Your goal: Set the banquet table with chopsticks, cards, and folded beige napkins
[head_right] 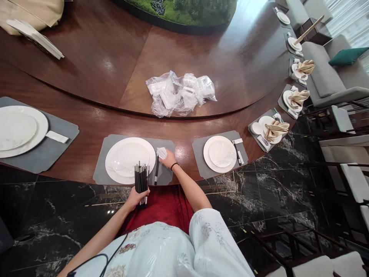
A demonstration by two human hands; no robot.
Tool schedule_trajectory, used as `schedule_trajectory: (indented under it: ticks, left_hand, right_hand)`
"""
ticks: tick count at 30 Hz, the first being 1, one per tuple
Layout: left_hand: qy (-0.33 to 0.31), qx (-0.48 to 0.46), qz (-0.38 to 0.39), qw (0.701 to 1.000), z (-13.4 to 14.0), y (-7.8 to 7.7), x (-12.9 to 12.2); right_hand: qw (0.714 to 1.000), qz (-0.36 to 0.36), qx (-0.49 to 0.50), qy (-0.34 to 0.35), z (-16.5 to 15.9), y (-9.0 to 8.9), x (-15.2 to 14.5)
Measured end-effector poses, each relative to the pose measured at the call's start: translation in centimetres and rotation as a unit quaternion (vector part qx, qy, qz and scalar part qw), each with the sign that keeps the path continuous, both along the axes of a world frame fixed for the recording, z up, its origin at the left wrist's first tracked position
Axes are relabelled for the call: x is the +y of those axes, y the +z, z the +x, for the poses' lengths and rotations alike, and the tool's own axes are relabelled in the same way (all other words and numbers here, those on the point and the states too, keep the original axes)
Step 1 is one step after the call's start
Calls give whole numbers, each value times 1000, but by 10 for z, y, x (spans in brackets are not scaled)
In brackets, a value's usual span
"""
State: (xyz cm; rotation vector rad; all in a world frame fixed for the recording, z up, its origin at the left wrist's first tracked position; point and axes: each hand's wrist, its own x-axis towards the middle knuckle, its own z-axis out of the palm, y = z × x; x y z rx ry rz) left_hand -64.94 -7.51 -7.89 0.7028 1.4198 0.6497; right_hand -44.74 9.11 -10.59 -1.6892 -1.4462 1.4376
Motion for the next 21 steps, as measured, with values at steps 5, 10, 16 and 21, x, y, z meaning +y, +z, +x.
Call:
schedule_trajectory:
  ticks: [5, 10, 16, 21]
  left_hand:
    - [33, -67, 7, 997, 13, 24, 12]
    - [74, -89, -9, 993, 32, 35, 34]
    - [63, 1, 17, 998, 50, 32, 43]
    - [102, -50, -24, 993, 56, 38, 39]
  right_hand:
    - [933, -160, 281, -155, -6, 22, -32]
    - [847, -257, 393, -251, -13, 40, -66]
    - [857, -168, 348, -341, -30, 53, -84]
    - [871, -110, 330, -347, -15, 60, -84]
